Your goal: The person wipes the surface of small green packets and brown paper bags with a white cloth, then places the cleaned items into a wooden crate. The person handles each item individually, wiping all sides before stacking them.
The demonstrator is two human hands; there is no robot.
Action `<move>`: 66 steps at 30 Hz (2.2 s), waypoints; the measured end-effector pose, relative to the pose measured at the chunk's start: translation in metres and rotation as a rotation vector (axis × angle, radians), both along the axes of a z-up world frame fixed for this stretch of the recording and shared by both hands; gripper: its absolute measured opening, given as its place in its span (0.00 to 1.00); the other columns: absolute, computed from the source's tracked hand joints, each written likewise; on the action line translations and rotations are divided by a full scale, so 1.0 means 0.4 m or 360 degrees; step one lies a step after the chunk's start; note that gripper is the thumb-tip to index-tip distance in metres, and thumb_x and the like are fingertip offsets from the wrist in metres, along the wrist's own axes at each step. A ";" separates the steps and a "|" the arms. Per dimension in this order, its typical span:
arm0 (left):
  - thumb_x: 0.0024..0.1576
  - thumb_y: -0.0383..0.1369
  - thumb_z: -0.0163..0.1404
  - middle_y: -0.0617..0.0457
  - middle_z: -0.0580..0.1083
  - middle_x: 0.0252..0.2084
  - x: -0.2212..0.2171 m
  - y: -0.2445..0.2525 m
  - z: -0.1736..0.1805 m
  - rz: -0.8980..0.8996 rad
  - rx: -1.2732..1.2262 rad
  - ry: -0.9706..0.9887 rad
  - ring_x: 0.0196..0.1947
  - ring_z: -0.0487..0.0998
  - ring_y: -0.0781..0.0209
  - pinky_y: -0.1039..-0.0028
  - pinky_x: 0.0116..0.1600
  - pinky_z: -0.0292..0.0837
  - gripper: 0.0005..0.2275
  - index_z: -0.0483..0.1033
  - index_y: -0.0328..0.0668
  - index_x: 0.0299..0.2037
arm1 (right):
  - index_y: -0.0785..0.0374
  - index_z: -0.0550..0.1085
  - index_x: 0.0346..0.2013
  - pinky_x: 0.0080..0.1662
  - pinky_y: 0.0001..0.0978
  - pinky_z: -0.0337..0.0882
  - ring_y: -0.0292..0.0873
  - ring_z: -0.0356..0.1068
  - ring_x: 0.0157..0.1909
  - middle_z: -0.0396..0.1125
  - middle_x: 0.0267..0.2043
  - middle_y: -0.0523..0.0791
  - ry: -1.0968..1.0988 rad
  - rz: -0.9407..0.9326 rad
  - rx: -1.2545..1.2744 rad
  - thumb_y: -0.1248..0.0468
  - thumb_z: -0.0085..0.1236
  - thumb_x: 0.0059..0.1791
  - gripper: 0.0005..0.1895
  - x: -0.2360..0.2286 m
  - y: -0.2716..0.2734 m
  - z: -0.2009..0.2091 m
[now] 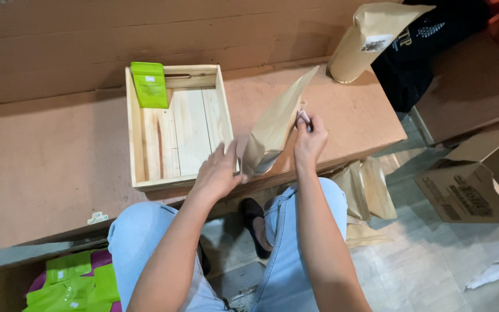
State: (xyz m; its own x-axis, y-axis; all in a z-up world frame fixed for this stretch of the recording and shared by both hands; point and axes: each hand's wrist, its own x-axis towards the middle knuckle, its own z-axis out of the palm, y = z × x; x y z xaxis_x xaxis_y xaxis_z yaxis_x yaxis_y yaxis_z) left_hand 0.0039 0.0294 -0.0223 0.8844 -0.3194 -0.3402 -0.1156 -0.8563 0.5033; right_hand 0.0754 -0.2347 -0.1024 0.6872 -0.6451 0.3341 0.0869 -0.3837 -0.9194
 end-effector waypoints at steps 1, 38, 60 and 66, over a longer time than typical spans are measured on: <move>0.57 0.42 0.64 0.29 0.58 0.77 -0.005 0.003 -0.010 0.0009 -0.0003 -0.0005 0.75 0.63 0.29 0.42 0.72 0.63 0.44 0.50 0.49 0.82 | 0.53 0.84 0.39 0.39 0.29 0.76 0.35 0.72 0.32 0.75 0.30 0.42 -0.0005 0.0009 -0.0003 0.71 0.67 0.48 0.09 -0.022 0.011 0.012; 0.48 0.30 0.70 0.52 0.76 0.41 -0.089 0.052 0.083 0.0480 -0.1761 0.0544 0.40 0.78 0.64 0.73 0.46 0.81 0.25 0.77 0.27 0.55 | 0.67 0.81 0.43 0.39 0.22 0.75 0.29 0.71 0.31 0.69 0.31 0.40 0.0001 0.0611 0.0705 0.73 0.67 0.50 0.08 -0.420 0.288 0.188; 0.67 0.58 0.18 0.39 0.30 0.85 -0.174 -0.200 0.001 0.0484 -0.1522 -0.0402 0.85 0.27 0.48 0.58 0.82 0.22 0.40 0.28 0.32 0.80 | 0.58 0.73 0.45 0.51 0.35 0.68 0.36 0.65 0.48 0.68 0.45 0.44 0.0099 0.0446 0.0466 0.57 0.47 0.61 0.10 -0.033 0.097 0.054; 0.67 0.60 0.16 0.43 0.31 0.85 -0.177 -0.203 -0.024 0.0395 -0.1571 -0.0510 0.85 0.28 0.47 0.53 0.82 0.20 0.40 0.30 0.38 0.81 | 0.55 0.66 0.37 0.42 0.32 0.64 0.33 0.59 0.38 0.58 0.35 0.40 0.0072 0.0444 0.0666 0.61 0.48 0.60 0.08 -0.016 0.085 0.022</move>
